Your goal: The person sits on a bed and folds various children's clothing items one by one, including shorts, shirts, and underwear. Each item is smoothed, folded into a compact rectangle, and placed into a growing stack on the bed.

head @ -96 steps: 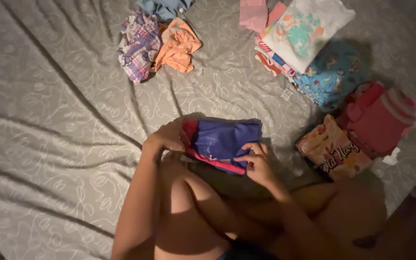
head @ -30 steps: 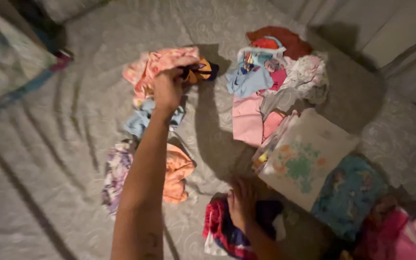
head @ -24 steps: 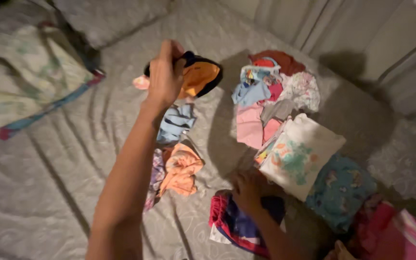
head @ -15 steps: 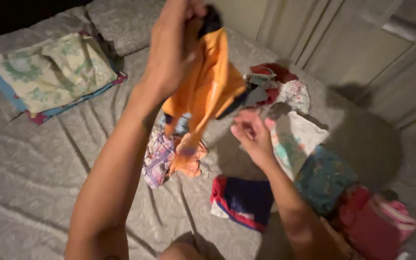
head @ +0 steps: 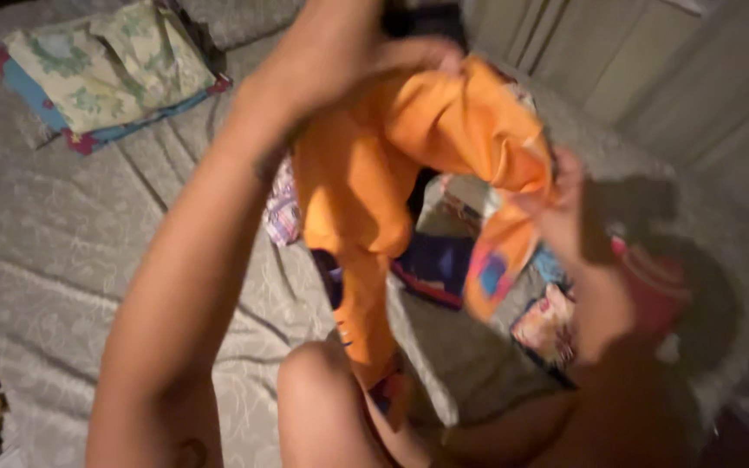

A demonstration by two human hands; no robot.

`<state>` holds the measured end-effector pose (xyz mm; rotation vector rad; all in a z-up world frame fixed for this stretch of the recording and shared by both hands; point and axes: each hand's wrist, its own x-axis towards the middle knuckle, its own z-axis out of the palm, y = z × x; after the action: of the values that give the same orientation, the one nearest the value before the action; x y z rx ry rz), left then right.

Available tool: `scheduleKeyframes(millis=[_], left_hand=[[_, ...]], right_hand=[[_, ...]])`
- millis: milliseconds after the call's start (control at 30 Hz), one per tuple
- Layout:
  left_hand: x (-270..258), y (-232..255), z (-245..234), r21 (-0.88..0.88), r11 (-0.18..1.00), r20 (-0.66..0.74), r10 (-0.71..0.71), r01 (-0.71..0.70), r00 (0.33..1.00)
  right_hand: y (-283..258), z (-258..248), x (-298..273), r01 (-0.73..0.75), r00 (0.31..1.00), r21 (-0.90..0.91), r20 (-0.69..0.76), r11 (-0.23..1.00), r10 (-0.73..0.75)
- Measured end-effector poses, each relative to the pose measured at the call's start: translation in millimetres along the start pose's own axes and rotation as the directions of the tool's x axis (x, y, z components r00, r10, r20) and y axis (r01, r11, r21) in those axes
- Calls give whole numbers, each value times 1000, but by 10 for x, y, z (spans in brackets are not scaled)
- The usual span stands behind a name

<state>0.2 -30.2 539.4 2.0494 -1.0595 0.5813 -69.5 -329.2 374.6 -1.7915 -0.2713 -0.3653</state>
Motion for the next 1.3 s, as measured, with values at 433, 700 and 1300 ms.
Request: scheduleKeyframes(millis=[433, 700, 1300], left_hand=[[-525, -360, 484, 261, 963, 185, -125, 74, 975], [-2079, -226, 1275, 317, 948, -102, 59, -24, 993], [-4038, -397, 3767, 612, 559, 532, -814, 560, 233]], right_hand=[[-276, -912, -431, -9, 937, -623, -278, 782, -211], [645, -1308, -1059, 167, 974, -409, -75, 897, -216], [2789, -691, -2342, 238, 761, -943, 331, 235, 558]])
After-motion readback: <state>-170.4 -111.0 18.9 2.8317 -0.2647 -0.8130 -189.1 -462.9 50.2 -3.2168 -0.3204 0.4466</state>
